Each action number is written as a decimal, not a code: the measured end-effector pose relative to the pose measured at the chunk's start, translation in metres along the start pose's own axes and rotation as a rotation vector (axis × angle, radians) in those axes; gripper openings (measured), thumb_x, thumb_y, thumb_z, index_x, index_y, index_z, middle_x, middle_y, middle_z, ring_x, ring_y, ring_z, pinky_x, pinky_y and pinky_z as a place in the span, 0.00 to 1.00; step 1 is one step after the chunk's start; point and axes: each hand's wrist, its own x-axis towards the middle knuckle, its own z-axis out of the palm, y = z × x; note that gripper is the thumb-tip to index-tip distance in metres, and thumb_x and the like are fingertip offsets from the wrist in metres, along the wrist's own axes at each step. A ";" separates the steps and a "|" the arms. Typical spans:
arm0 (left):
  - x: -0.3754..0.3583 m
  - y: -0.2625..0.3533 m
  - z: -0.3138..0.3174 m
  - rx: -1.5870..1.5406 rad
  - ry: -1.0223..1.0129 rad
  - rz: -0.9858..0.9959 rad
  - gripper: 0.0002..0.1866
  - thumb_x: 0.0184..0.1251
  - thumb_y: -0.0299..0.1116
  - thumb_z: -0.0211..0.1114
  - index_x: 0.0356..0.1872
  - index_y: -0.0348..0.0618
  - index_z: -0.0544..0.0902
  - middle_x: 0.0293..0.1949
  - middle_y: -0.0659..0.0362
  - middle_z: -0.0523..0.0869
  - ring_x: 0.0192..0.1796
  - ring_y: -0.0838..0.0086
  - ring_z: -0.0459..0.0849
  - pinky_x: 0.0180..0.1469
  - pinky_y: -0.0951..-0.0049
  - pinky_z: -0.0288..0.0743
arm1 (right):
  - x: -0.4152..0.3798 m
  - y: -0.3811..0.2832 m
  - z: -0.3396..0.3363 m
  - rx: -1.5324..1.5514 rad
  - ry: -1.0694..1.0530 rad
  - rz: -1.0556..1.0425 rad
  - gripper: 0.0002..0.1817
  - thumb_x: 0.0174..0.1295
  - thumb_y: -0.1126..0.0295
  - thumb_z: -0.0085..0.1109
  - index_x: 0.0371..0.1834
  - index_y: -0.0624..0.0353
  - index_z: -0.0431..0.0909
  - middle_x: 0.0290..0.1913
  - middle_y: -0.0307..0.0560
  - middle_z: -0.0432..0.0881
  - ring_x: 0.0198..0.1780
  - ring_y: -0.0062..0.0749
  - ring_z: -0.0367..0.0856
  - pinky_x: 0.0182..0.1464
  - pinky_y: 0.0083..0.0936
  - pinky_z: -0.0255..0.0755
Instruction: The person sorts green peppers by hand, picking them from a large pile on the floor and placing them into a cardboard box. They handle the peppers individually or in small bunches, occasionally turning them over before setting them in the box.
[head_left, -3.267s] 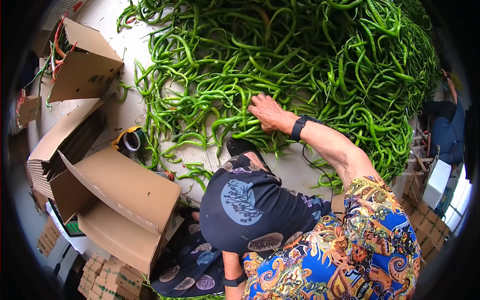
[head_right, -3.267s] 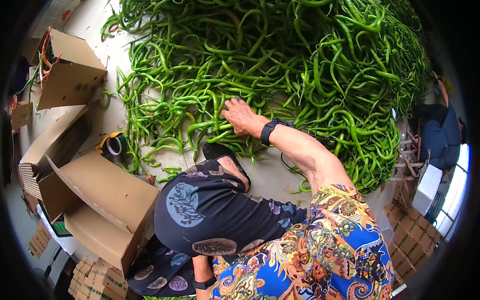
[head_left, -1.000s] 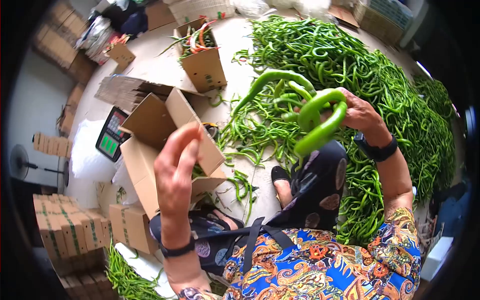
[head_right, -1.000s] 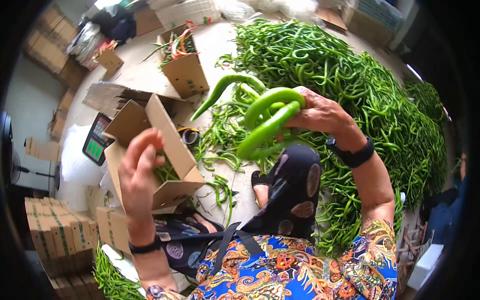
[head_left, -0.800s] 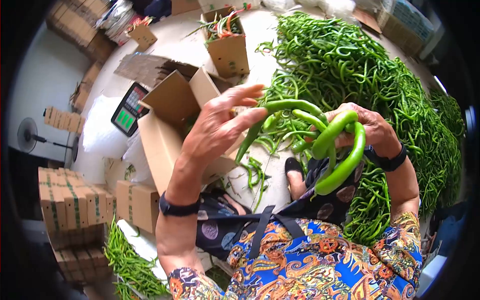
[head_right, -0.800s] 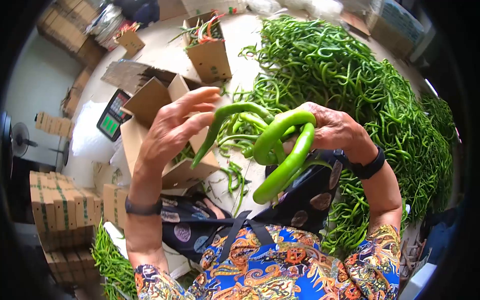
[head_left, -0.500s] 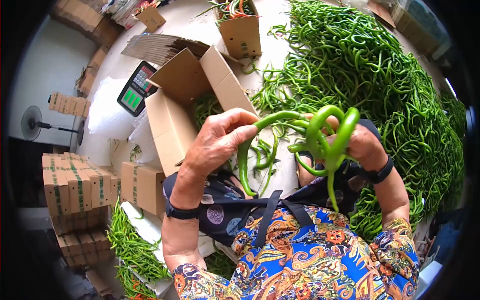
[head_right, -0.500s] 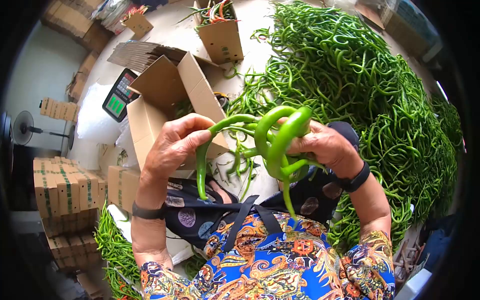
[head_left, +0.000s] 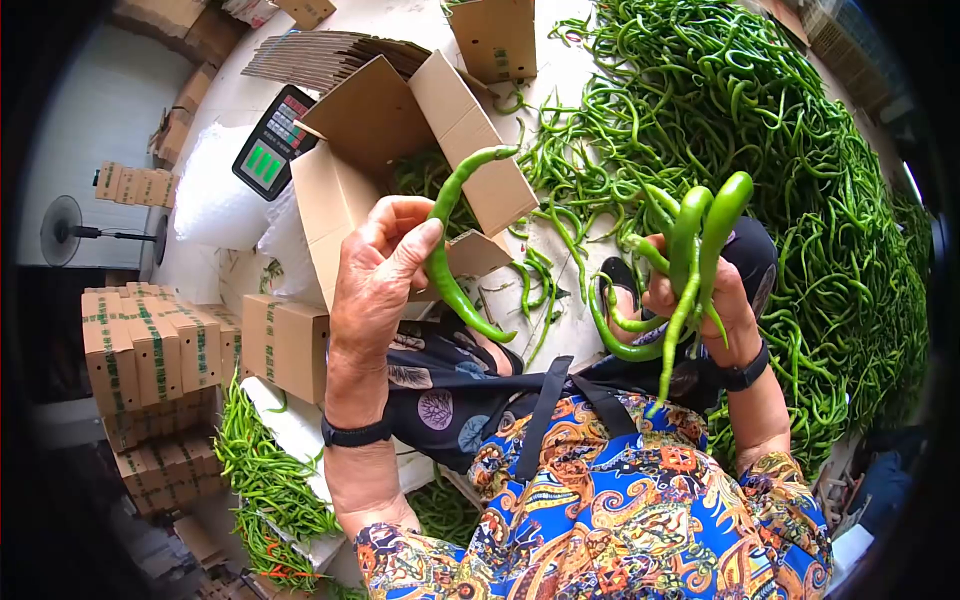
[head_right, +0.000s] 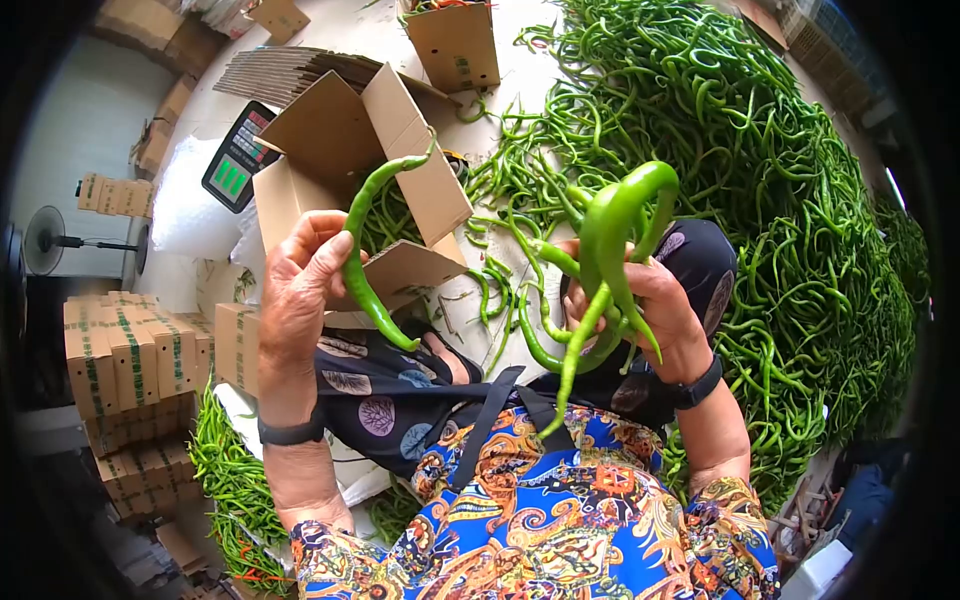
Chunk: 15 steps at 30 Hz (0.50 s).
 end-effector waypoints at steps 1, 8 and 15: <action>-0.002 0.003 0.000 0.012 0.011 -0.004 0.12 0.69 0.35 0.64 0.47 0.38 0.80 0.37 0.60 0.85 0.33 0.86 0.79 0.30 0.86 0.69 | -0.002 0.004 0.003 0.070 -0.035 -0.029 0.27 0.64 0.62 0.56 0.61 0.70 0.69 0.34 0.57 0.82 0.30 0.37 0.82 0.37 0.29 0.76; -0.011 0.008 -0.004 -0.004 0.041 0.012 0.12 0.69 0.34 0.64 0.49 0.38 0.79 0.37 0.60 0.86 0.35 0.84 0.81 0.33 0.85 0.71 | -0.023 0.014 -0.008 0.001 0.099 -0.058 0.33 0.61 0.54 0.59 0.61 0.70 0.69 0.32 0.57 0.83 0.31 0.36 0.82 0.39 0.28 0.75; -0.017 0.000 -0.005 -0.027 0.085 0.104 0.13 0.71 0.34 0.62 0.51 0.38 0.77 0.38 0.58 0.85 0.37 0.82 0.81 0.39 0.84 0.72 | -0.024 0.037 -0.007 0.133 0.034 -0.073 0.35 0.58 0.49 0.59 0.66 0.58 0.71 0.33 0.52 0.84 0.28 0.28 0.72 0.35 0.26 0.65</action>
